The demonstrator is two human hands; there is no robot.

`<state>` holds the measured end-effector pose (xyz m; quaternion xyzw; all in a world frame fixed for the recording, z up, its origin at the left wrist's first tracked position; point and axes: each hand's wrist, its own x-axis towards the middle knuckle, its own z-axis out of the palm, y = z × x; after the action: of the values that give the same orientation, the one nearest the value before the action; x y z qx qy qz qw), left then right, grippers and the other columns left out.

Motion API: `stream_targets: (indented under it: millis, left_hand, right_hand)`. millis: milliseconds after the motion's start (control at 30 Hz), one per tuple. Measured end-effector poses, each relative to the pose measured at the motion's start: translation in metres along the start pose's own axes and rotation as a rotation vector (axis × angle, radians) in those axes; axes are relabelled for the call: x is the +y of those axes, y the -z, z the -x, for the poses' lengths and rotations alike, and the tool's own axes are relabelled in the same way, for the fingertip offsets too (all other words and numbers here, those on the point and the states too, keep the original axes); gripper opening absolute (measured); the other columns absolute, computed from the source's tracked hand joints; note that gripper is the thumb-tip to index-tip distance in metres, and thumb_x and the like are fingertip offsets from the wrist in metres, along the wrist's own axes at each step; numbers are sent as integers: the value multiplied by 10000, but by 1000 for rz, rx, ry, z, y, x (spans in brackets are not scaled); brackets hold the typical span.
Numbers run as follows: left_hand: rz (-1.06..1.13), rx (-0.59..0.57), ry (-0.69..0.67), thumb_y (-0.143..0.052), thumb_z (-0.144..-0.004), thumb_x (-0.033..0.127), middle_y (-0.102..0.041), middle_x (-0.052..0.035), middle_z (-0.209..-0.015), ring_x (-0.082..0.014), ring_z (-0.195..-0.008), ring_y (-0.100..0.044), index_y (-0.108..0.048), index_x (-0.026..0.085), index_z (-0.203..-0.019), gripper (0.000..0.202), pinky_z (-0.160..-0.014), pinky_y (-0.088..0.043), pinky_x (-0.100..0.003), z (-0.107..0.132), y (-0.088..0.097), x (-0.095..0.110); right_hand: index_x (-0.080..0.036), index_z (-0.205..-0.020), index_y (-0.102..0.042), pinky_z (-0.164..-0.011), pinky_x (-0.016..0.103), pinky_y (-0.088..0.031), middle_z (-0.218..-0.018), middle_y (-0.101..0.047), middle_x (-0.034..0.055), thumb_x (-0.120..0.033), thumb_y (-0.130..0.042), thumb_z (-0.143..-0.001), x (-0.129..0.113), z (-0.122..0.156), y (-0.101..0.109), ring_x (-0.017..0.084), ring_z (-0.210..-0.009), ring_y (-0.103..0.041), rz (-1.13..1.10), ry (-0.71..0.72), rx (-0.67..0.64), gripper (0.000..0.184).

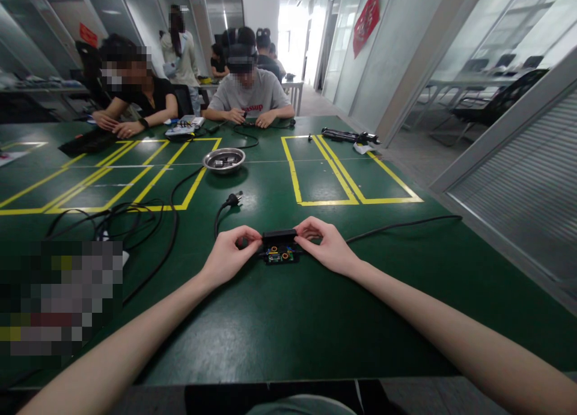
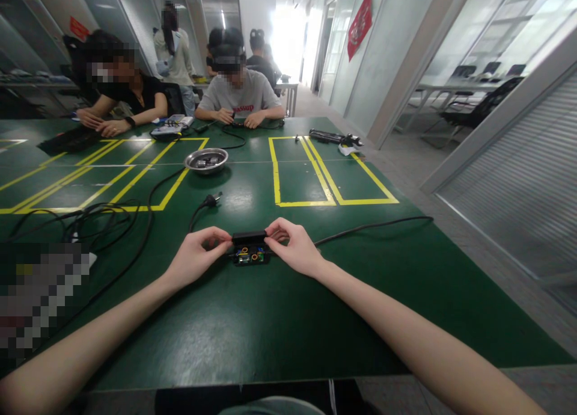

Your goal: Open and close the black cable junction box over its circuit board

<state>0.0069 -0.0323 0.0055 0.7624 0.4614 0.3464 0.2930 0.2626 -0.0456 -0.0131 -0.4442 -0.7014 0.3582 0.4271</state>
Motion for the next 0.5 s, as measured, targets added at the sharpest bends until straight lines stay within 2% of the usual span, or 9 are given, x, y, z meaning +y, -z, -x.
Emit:
stream_targets:
  millis: [100, 267, 367, 500]
  left_hand:
    - [-8, 2, -17, -633, -866, 358, -735, -8, -749, -155, -664, -601, -739, 186, -834, 205, -672, -489, -280, 1, 1, 2]
    - [-15, -33, -50, -609, -874, 329, -726, -16, -759, -161, -691, -609, -729, 181, -838, 194, -683, -480, -283, 3, 0, 3]
    - [-17, -41, -61, -578, -869, 293, -708, -17, -753, -163, -694, -607, -708, 178, -830, 178, -700, -489, -292, 3, 0, 2]
    - [-50, -100, -92, -578, -763, 190, -701, -15, -835, -176, -781, -633, -652, 185, -880, 139, -781, -522, -310, 5, 2, 3]
  right_hand:
    - [-204, -980, -603, -780, 355, -624, -943, -744, 47, -256, -652, -871, 0, 1, 1, 172, -795, -728, -32, 10, -12, 130]
    - [-190, -1035, -676, -937, 400, -606, -1026, -747, 66, -261, -675, -879, -3, 2, 3, 198, -951, -730, -33, 52, -113, 172]
    - [-187, -1026, -689, -940, 408, -604, -1036, -742, 70, -276, -697, -881, -5, 2, 4, 203, -970, -726, -36, 80, -123, 171]
    - [-188, -967, -690, -906, 404, -603, -1078, -726, 86, -263, -728, -863, -7, 3, 6, 209, -982, -717, 10, 179, -133, 133]
